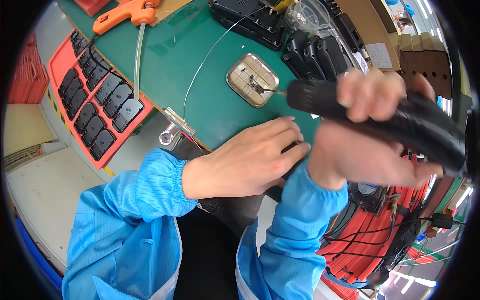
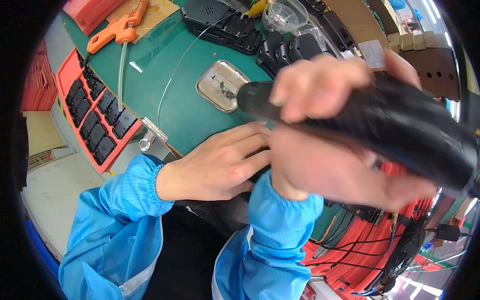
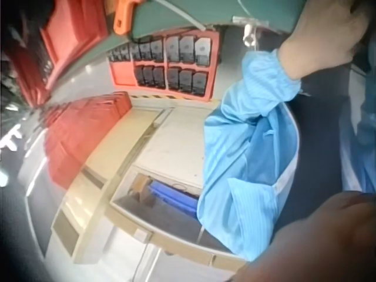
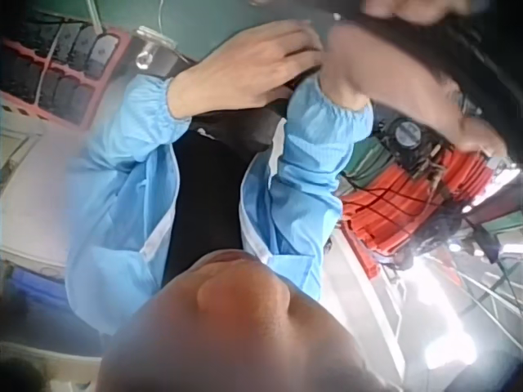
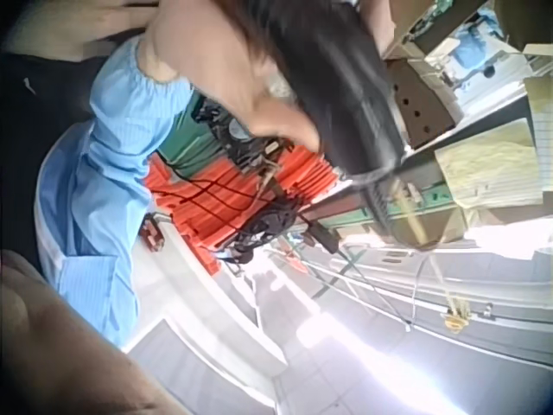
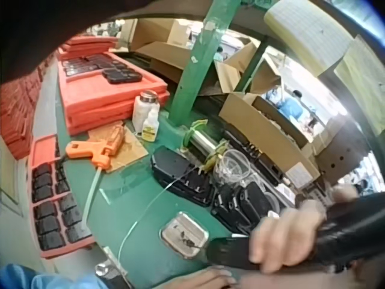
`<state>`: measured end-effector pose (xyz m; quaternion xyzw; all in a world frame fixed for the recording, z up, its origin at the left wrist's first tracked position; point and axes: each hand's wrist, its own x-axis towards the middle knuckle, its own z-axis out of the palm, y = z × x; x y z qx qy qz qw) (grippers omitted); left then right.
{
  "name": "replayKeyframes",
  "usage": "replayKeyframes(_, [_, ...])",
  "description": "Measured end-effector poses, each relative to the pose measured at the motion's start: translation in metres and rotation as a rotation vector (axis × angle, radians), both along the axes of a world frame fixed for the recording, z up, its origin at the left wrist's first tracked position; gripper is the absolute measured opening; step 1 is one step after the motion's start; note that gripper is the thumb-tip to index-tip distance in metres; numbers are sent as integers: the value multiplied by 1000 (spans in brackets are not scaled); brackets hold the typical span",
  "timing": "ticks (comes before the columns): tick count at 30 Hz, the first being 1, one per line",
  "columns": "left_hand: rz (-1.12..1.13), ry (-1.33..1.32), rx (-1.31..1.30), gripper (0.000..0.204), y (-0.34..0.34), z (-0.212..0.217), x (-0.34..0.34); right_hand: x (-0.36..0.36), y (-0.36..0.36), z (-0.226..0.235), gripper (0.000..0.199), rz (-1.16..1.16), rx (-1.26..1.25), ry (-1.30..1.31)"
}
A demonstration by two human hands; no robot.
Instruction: Assembling and testing handheld electronic units at a factory workbench.
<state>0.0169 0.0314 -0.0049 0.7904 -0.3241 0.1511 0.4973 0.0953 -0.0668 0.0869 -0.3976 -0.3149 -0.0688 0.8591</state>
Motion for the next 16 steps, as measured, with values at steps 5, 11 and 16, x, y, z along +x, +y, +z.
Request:
replayKeyframes(5, [60,67,-247,44,1,-4,-2,-28,-50,40,70,-147,-81,-133])
replayKeyframes(11, [331,6,-337,31,7,-4,-2,-50,-59,38,60,-206,-156,-112])
replayKeyframes(16, [371,-86,-295,32,8,-3,-1,-52,-62,30,61,-174,-121,-122])
